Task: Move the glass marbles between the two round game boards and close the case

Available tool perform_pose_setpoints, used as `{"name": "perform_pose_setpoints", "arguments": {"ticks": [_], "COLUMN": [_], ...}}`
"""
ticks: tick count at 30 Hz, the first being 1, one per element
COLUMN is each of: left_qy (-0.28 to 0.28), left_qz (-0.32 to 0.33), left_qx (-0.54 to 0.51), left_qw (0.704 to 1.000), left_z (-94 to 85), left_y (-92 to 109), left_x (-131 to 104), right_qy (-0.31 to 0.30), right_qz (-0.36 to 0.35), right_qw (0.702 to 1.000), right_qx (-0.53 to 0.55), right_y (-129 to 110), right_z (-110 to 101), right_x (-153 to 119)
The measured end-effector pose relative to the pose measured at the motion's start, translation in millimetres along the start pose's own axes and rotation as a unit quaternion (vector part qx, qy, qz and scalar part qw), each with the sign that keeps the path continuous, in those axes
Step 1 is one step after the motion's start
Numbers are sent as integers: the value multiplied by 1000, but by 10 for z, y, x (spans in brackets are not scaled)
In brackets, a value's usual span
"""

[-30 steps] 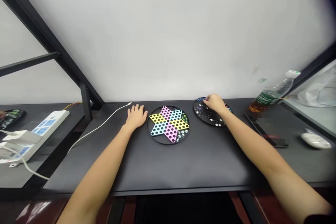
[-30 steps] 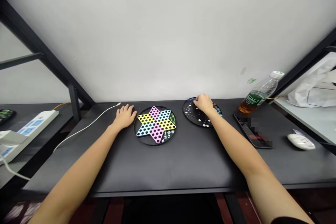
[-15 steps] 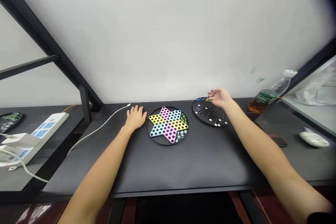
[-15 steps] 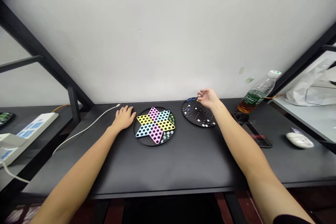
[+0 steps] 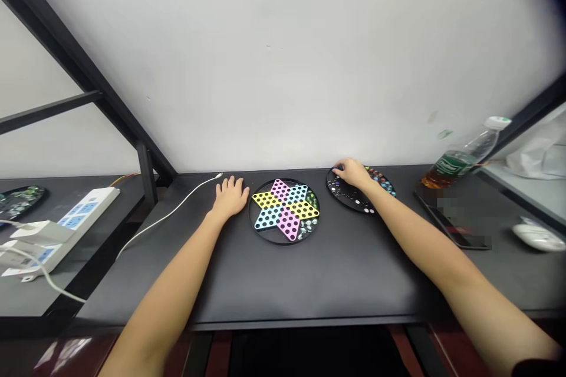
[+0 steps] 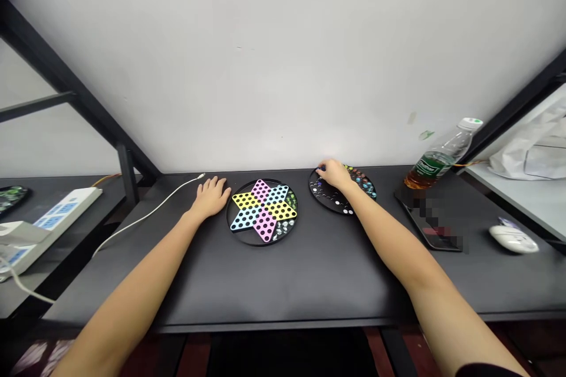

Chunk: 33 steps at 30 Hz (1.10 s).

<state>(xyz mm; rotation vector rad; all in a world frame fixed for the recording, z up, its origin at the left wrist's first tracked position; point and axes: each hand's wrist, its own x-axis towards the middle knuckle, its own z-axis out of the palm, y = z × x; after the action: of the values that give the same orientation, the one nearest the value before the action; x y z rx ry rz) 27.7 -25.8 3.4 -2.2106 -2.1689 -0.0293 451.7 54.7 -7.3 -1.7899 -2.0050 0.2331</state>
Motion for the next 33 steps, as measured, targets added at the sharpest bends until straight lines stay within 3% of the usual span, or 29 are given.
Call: {"name": "perform_pose_setpoints", "arguments": {"ticks": [3, 5, 8, 10, 12, 13, 16, 18, 21, 23, 27, 30, 33], "left_qy": [1, 3, 2, 1, 2, 4, 7, 4, 0, 1, 4, 4, 3], "left_qz": [-1, -1, -1, -1, 0, 1, 3, 2, -1, 0, 1, 2, 1], "left_qx": [4, 6, 6, 5, 3, 3, 1, 1, 4, 4, 4, 3, 0], "left_qw": [1000, 1000, 1000, 1000, 1000, 1000, 1000, 1000, 1000, 1000, 1000, 1000, 1000], "left_z": [-1, -7, -12, -6, 7, 14, 28, 26, 14, 7, 12, 23, 31], "left_y": [3, 7, 10, 6, -2, -7, -15, -13, -6, -3, -8, -17, -23], "left_x": [-2, -5, -8, -5, 2, 5, 13, 14, 8, 4, 4, 11, 18], "right_qy": [14, 6, -25, -43, -48, -42, 32, 68, 37, 2, -38, -30, -1], "right_qz": [72, 147, 194, 202, 214, 219, 199, 157, 68, 22, 16, 28, 33], "right_qw": [984, 915, 770, 721, 709, 723, 855, 925, 987, 999, 998, 998, 999], "right_qx": [160, 375, 608, 661, 671, 654, 478, 338, 143, 23, -57, -57, 23], "right_y": [-52, -66, -36, 2, 29, 35, 27, 20, 34, 61, 117, 118, 65], "right_z": [-81, -190, -406, -521, -567, -559, -447, -341, -204, -145, -105, -114, -139], "right_x": [9, 27, 48, 47, 33, 23, -7, -20, -20, -7, 20, 21, 18]}}
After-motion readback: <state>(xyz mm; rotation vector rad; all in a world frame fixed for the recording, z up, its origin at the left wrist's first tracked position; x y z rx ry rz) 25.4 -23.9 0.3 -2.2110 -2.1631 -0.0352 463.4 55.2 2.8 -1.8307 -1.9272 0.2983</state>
